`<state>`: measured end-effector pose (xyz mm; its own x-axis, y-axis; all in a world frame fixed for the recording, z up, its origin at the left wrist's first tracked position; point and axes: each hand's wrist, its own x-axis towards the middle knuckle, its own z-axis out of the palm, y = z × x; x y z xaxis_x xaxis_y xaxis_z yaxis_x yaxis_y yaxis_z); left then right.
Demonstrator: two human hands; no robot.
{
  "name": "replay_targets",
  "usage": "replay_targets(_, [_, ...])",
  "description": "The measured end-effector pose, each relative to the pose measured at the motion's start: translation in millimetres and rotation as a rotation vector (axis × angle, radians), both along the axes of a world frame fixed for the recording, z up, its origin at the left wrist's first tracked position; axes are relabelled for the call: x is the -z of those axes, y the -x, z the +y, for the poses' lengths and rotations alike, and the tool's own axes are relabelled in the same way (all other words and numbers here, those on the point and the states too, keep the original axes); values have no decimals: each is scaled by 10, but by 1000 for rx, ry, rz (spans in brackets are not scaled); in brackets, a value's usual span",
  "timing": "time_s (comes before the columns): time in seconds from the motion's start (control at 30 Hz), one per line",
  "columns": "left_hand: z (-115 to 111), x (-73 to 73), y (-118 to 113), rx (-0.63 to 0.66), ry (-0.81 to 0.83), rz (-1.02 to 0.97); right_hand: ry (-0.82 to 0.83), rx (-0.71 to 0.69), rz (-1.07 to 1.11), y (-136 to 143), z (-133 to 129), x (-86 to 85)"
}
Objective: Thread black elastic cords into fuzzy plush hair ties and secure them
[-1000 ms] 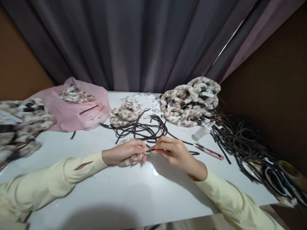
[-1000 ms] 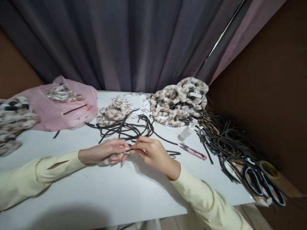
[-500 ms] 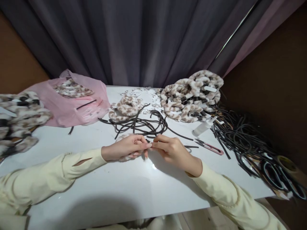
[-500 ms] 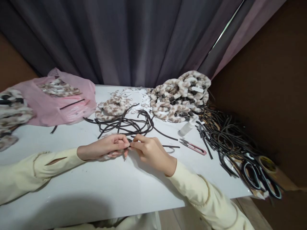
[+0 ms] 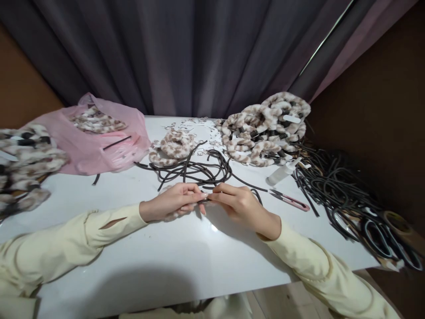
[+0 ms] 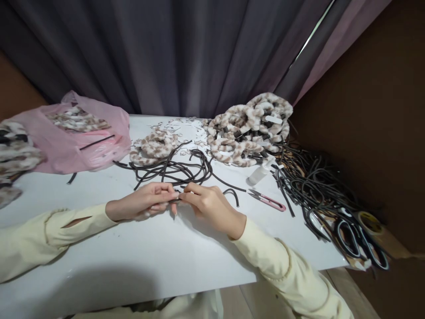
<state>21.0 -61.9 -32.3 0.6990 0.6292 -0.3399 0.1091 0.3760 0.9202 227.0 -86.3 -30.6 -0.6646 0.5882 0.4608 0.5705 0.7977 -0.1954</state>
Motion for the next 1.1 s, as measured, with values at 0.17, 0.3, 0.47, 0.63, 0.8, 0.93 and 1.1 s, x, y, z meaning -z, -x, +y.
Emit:
replay_targets(0.17, [19, -9, -1, -3, 80, -20, -33, 7, 8, 12, -11, 12])
replay_targets(0.3, [7, -22, -1, 14, 7, -22, -44, 21, 21, 25, -13, 28])
replay_targets(0.47, [3, -6, 3, -22, 6, -21, 0, 16, 62, 24, 2, 32])
replay_targets(0.63, [27, 38, -1, -34, 68, -78, 16, 13, 120, 25, 6, 25])
replay_targets(0.8, [36, 16, -9, -49, 93, -66, 29, 8, 177, 43, -6, 30])
replay_targets(0.93, [2, -3, -8, -14, -31, -6, 34, 6, 208, 53, -14, 42])
replay_targets(1.1, [-55, 6, -9, -81, -349, 163, 37, -3, 219, 60, -27, 38])
